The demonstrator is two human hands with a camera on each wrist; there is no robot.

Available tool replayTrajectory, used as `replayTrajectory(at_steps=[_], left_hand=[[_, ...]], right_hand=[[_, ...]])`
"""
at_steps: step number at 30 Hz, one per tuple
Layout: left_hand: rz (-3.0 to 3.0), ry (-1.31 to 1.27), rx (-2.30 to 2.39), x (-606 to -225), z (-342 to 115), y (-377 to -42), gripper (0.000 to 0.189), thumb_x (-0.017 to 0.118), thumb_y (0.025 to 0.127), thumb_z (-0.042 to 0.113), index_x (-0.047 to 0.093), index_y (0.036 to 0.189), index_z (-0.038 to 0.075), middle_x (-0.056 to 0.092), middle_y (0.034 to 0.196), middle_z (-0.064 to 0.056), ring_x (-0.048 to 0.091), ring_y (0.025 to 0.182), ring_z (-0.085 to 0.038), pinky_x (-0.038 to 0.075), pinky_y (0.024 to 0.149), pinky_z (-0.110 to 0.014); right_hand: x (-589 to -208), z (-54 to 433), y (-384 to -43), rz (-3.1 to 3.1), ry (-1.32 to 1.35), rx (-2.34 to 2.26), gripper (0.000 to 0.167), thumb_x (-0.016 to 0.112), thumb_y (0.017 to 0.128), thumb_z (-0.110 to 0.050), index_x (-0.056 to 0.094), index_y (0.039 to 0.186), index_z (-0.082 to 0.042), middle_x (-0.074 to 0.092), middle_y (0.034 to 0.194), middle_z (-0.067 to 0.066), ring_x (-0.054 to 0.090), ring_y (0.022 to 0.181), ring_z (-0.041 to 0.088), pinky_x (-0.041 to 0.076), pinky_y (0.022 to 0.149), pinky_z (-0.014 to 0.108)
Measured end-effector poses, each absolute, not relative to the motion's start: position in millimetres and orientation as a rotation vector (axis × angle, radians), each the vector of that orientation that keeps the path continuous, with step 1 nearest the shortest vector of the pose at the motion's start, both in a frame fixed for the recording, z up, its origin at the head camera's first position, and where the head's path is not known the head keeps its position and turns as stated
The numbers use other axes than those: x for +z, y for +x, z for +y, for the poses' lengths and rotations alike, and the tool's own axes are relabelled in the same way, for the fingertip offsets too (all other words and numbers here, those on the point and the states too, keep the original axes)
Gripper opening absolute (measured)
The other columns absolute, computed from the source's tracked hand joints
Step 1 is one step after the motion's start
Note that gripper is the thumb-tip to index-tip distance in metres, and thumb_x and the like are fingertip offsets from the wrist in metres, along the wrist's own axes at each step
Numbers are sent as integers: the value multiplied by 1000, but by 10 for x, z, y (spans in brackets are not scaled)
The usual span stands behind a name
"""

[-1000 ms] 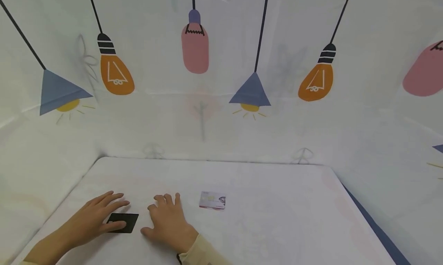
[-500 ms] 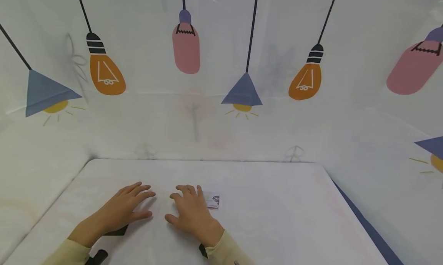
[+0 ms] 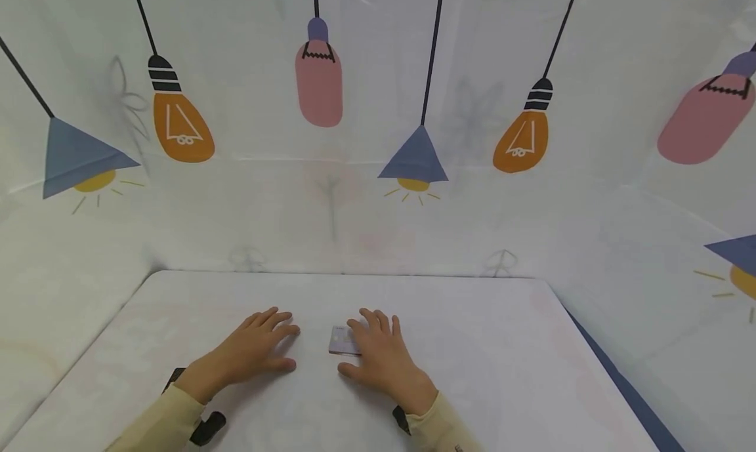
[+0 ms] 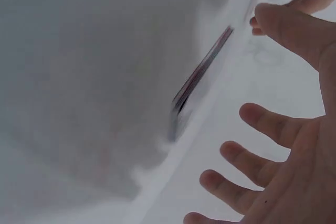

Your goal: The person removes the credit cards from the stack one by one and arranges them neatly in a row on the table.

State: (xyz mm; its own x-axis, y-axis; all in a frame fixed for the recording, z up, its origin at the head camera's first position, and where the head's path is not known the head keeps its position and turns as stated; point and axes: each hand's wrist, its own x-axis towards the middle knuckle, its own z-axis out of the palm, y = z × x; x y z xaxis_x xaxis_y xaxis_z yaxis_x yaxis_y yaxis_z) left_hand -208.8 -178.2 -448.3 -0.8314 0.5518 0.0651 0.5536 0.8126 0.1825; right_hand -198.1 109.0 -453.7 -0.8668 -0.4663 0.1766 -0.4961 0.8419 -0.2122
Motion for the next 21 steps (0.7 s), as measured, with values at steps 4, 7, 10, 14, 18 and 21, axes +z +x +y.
replayTrajectory(at_steps=[4, 7, 10, 14, 18, 21], left_hand=[[-2999, -940, -297, -4538, -1634, -2143, 65, 72, 90, 51, 60, 136, 7, 50, 147, -19, 39, 140, -47, 32, 112, -62], [-2986, -968, -284, -4568, -1537, -2174, 66, 71, 91, 52, 59, 136, 5, 50, 147, -20, 40, 139, -47, 33, 112, -62], [-2982, -980, -273, -4584, -1444, -2213, 68, 70, 91, 53, 58, 137, 5, 49, 147, -20, 40, 139, -46, 33, 113, -61], [-2989, -983, -275, -4594, -1324, -2282, 68, 70, 91, 54, 57, 138, 6, 49, 148, -19, 41, 139, -44, 33, 113, -59], [-2995, -981, -277, -4600, -1215, -2336, 67, 70, 91, 55, 57, 138, 8, 49, 147, -17, 43, 137, -42, 35, 112, -59], [-3001, -987, -261, -4592, -1147, -2364, 66, 69, 91, 55, 58, 138, 10, 50, 146, -16, 43, 137, -41, 35, 112, -59]], right_hand=[[-4566, 1261, -2027, -2960, 695, 372, 77, 76, 85, -54, 51, 145, -12, 41, 153, 17, 37, 140, 43, 27, 110, 69], [-4584, 1375, -2061, -2985, 651, 381, 78, 76, 85, -55, 52, 144, -10, 41, 153, 19, 36, 139, 45, 26, 110, 71], [-4589, 1460, -2084, -3014, 620, 403, 78, 77, 85, -54, 53, 143, -8, 41, 153, 20, 36, 139, 47, 26, 109, 72], [-4591, 1503, -2112, -3055, 608, 439, 76, 76, 85, -53, 55, 143, -8, 41, 153, 23, 35, 139, 49, 24, 109, 74], [-4627, 1505, -2146, -3075, 637, 450, 74, 74, 87, -54, 56, 143, -10, 40, 153, 23, 35, 139, 49, 24, 109, 74], [-4655, 1496, -2174, -3065, 654, 447, 71, 73, 88, -55, 58, 141, -11, 42, 152, 23, 36, 138, 49, 26, 108, 73]])
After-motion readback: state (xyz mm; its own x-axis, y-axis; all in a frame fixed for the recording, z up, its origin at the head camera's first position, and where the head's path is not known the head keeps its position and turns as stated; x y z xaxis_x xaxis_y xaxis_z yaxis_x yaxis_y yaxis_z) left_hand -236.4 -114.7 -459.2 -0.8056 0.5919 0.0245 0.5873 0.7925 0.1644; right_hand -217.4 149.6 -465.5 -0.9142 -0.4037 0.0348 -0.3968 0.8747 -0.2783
